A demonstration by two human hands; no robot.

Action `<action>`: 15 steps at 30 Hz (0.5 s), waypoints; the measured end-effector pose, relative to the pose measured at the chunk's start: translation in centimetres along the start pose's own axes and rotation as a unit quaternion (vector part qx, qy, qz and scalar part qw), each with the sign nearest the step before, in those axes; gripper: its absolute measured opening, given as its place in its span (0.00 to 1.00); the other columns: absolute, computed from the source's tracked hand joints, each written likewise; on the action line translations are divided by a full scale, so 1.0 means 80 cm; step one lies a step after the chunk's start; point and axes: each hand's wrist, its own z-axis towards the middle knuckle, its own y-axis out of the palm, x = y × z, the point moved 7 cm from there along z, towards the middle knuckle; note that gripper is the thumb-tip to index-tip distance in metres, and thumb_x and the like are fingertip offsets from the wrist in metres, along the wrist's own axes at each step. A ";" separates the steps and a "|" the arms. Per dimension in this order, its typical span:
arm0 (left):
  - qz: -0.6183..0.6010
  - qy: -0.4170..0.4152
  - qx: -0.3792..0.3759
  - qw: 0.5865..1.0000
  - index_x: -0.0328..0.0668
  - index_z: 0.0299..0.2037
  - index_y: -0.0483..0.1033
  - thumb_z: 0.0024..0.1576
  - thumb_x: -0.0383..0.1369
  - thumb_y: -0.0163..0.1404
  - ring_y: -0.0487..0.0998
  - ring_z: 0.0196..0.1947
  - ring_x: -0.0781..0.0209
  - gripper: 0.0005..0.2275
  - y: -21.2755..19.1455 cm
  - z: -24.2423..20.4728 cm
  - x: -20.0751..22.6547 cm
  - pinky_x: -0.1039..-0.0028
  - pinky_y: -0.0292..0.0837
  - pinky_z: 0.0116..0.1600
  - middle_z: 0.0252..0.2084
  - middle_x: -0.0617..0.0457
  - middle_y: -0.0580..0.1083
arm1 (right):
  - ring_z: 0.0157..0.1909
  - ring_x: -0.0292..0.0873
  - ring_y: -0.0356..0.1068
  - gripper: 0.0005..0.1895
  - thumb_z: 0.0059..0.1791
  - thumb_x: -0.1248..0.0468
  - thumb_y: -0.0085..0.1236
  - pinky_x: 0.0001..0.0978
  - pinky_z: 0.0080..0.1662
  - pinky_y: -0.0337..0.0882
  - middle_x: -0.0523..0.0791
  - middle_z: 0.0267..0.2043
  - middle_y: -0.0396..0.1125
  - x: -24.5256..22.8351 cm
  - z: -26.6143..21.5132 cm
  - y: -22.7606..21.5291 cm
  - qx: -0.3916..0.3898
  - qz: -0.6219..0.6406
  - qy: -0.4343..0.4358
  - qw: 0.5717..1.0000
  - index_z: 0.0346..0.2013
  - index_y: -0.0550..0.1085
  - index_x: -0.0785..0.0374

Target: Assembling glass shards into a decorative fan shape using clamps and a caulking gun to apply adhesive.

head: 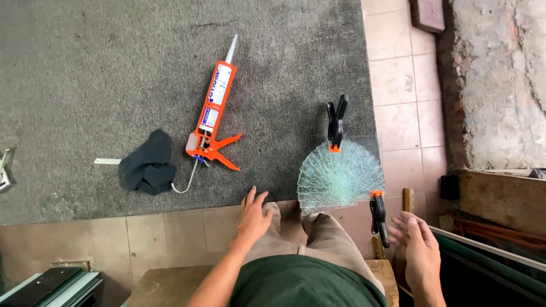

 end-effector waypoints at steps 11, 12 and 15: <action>-0.064 0.048 0.059 0.995 0.53 0.33 0.82 0.64 0.39 0.55 0.78 0.46 0.61 0.08 0.025 -0.014 -0.024 0.65 0.70 0.53 0.44 0.61 0.77 | 0.49 0.49 0.77 0.16 0.66 0.61 0.45 0.38 0.51 0.78 0.55 0.55 0.76 -0.028 -0.007 0.016 -0.020 0.018 -0.026 0.999 0.59 0.77 0.68; -0.063 0.044 0.059 0.995 0.51 0.34 0.83 0.65 0.43 0.54 0.77 0.40 0.62 0.11 0.035 -0.010 -0.035 0.66 0.69 0.48 0.40 0.62 0.76 | 0.49 0.48 0.77 0.16 0.65 0.61 0.46 0.37 0.50 0.77 0.55 0.55 0.77 -0.027 -0.006 0.016 -0.025 0.022 -0.024 0.999 0.58 0.77 0.68; -0.076 0.030 0.050 0.995 0.52 0.27 0.84 0.68 0.45 0.50 0.79 0.39 0.63 0.18 0.040 -0.022 -0.038 0.68 0.71 0.48 0.36 0.60 0.76 | 0.47 0.47 0.77 0.15 0.66 0.61 0.47 0.37 0.49 0.77 0.53 0.53 0.76 -0.015 0.009 0.015 -0.037 0.034 -0.023 0.998 0.57 0.77 0.68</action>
